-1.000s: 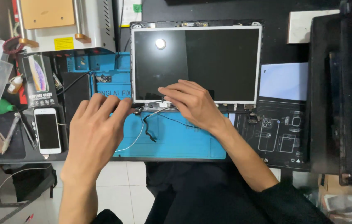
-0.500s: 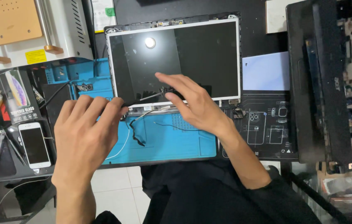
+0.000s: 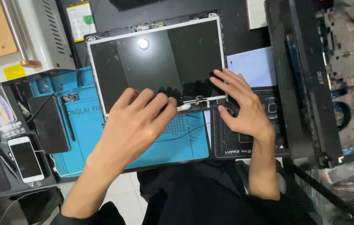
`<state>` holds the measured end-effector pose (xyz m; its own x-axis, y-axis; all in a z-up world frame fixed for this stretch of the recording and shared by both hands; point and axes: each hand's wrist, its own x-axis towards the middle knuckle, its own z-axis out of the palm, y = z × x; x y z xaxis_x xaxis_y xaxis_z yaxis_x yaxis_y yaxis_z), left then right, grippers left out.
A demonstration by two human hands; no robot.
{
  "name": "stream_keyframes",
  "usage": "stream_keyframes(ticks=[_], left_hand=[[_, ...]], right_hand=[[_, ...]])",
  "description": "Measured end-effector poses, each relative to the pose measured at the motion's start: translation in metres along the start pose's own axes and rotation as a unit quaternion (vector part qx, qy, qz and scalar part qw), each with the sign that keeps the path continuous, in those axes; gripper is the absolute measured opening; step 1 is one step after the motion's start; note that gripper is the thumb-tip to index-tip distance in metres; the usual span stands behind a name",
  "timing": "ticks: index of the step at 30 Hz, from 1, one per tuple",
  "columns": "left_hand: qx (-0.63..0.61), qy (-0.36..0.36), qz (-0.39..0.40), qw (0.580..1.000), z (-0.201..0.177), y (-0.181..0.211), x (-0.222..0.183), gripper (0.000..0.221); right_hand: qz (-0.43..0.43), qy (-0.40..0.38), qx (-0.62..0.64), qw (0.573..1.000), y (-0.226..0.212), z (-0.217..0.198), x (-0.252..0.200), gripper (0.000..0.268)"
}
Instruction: Disassembling a laptop by removing the screen bezel and unscrewing internal components.
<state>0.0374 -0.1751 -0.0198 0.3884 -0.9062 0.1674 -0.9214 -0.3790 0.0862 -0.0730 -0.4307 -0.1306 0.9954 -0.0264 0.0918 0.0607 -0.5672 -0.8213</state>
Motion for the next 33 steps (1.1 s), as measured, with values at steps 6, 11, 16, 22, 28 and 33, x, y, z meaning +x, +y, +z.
stream_keyframes(ticks=[6,11,16,22,28,33], left_hand=[[0.002,-0.004,0.067,0.998,0.001,0.009,0.030,0.020],[0.014,-0.028,0.096,0.995,0.004,0.016,0.044,0.013],[0.023,-0.030,0.106,0.994,0.009,0.019,0.050,0.010],[0.022,-0.032,0.114,0.993,0.006,0.021,0.054,0.009],[0.028,-0.043,0.114,0.992,0.003,0.022,0.057,0.007],[0.031,-0.048,0.127,0.990,0.001,0.026,0.062,0.011]], right_hand=[[-0.015,-0.022,-0.040,0.999,0.021,0.003,-0.008,0.066],[-0.039,-0.013,-0.067,0.997,0.026,0.004,-0.004,0.067],[-0.040,-0.006,-0.067,0.997,0.028,0.005,-0.004,0.069],[-0.042,-0.002,-0.058,0.997,0.031,0.003,-0.005,0.070],[-0.031,-0.001,-0.002,1.000,0.039,0.002,-0.010,0.065],[-0.012,0.034,0.019,0.999,0.040,0.004,-0.010,0.052]])
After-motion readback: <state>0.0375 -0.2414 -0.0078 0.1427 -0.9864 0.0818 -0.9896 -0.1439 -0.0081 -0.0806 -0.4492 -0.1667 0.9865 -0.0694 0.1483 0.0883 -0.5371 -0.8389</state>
